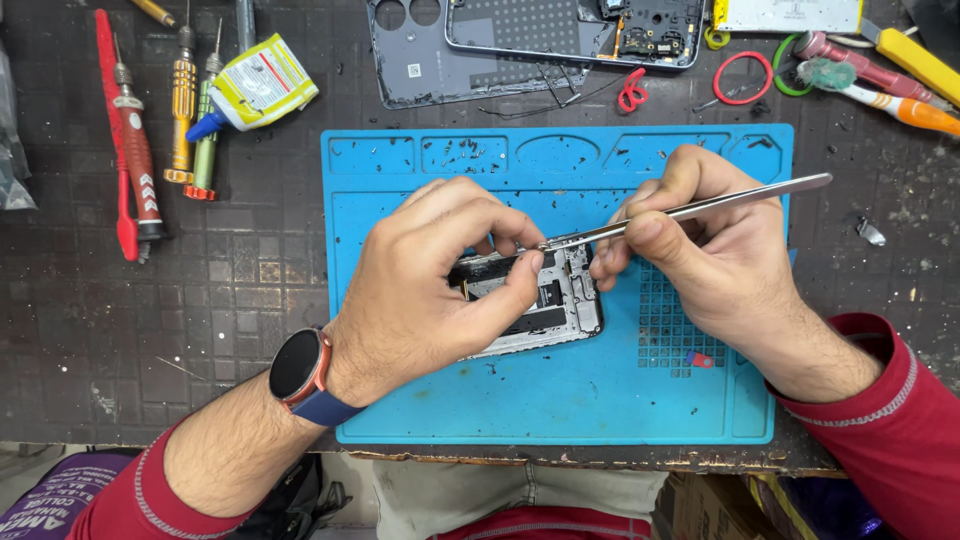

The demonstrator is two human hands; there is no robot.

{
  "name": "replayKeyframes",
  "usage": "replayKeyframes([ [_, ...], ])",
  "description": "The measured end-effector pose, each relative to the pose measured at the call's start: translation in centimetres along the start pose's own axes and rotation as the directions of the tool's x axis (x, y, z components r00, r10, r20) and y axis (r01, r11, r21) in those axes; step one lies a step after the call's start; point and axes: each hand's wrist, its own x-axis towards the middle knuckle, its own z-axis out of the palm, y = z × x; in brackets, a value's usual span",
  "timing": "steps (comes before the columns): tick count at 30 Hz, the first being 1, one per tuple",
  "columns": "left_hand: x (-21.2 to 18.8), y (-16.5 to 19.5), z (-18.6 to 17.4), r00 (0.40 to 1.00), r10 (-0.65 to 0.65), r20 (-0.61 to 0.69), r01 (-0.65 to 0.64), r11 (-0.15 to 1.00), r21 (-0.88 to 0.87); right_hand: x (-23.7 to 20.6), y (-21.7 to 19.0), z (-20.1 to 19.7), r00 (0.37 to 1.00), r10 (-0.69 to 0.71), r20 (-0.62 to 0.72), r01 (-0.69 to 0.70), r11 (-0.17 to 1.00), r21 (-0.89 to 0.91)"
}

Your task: The person pries the old battery out of an opened smartphone using a pry tool, then uses tweezers to peel leftover adhesive and debris from the battery compartment. They set the removed battery aside and continue cleaning the phone frame with tweezers.

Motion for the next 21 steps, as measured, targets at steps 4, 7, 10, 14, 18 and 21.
replayKeyframes([
  [4,0.0,-0.1,0.0,1.0,0.006,-0.003,-0.006,1.0,0.005,0.2,-0.4,0.4,0.999,-0.038,-0.005,0.038,0.999,-0.02],
  [7,0.0,-0.1,0.1,1.0,0.011,0.021,-0.011,1.0,0.021,0.1,-1.3,0.2,0.993,-0.109,-0.041,0.103,0.986,-0.133],
  [10,0.1,-0.2,0.1,0.994,0.08,0.07,-0.083,0.996,0.031,0.2,-2.2,-1.1,0.966,-0.225,-0.126,0.184,0.944,-0.273],
  [14,-0.1,-0.1,0.3,0.988,0.113,0.103,-0.121,0.99,0.068,0.9,-2.6,-3.6,0.906,-0.404,-0.128,0.317,0.847,-0.427],
  [18,-0.1,-0.3,0.4,0.988,0.119,0.097,-0.124,0.991,0.049,2.2,-1.6,-5.9,0.874,-0.486,0.014,0.395,0.692,-0.604],
  [21,-0.1,-0.4,0.4,0.987,0.119,0.108,-0.126,0.99,0.062,2.7,-1.2,-6.9,0.87,-0.488,0.072,0.387,0.584,-0.714],
])
